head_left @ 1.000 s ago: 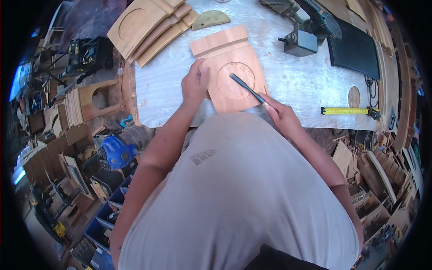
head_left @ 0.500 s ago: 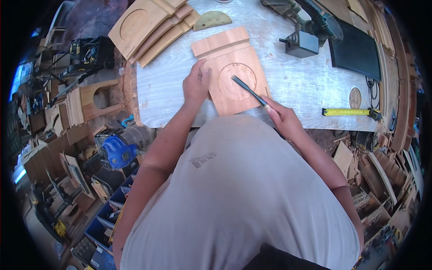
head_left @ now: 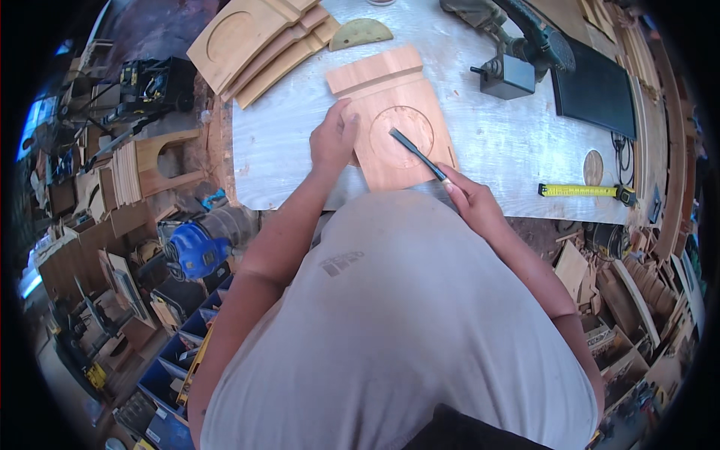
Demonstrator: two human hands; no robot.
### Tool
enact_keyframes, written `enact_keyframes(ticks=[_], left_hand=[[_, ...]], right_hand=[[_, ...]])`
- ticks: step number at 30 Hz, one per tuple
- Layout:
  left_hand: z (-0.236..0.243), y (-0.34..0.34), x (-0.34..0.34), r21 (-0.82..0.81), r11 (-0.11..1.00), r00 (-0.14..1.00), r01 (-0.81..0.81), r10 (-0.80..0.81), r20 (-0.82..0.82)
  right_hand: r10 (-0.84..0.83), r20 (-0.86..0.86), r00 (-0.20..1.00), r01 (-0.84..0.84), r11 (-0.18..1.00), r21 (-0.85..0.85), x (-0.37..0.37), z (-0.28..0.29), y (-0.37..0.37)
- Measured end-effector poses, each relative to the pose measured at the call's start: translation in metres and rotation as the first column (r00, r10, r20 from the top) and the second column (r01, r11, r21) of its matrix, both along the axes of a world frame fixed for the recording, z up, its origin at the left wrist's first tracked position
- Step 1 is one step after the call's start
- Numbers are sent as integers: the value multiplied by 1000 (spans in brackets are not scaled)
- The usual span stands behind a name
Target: Using a chisel to carve out a circular recess in a block of wood.
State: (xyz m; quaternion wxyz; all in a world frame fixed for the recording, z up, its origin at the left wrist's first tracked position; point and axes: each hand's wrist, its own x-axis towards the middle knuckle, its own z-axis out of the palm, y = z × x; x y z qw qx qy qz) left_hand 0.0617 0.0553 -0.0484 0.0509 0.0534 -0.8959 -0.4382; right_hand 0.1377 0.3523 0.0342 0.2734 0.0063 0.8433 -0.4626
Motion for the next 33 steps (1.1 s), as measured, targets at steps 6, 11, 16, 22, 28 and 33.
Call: enact_keyframes(ticks=[6, 11, 16, 22, 28, 33], left_hand=[[1, -2, 0, 47, 998, 996, -40, 36, 81], [-3, -5, -3, 64, 998, 999, -19, 17, 32], [-6, -3, -3, 54, 999, 1000, -4, 3, 23], [-2, -5, -4, 102, 995, 1000, -7, 9, -15], [3, 0, 1, 43, 998, 999, 35, -36, 23], [-3, 0, -1, -36, 999, 994, -24, 28, 108]], right_hand=[[-9, 39, 999, 7, 999, 48, 1, 2, -3], [-13, 12, 1000, 13, 1000, -3, -3, -2, -4], [-46, -47, 998, 44, 998, -42, 8, -14, -4], [-119, 0, 993, 118, 991, -69, 16, -10, -15], [-122, -10, 992, 121, 991, -51, 4, -4, -21], [-127, 45, 991, 128, 992, -20, 15, -1, -5]])
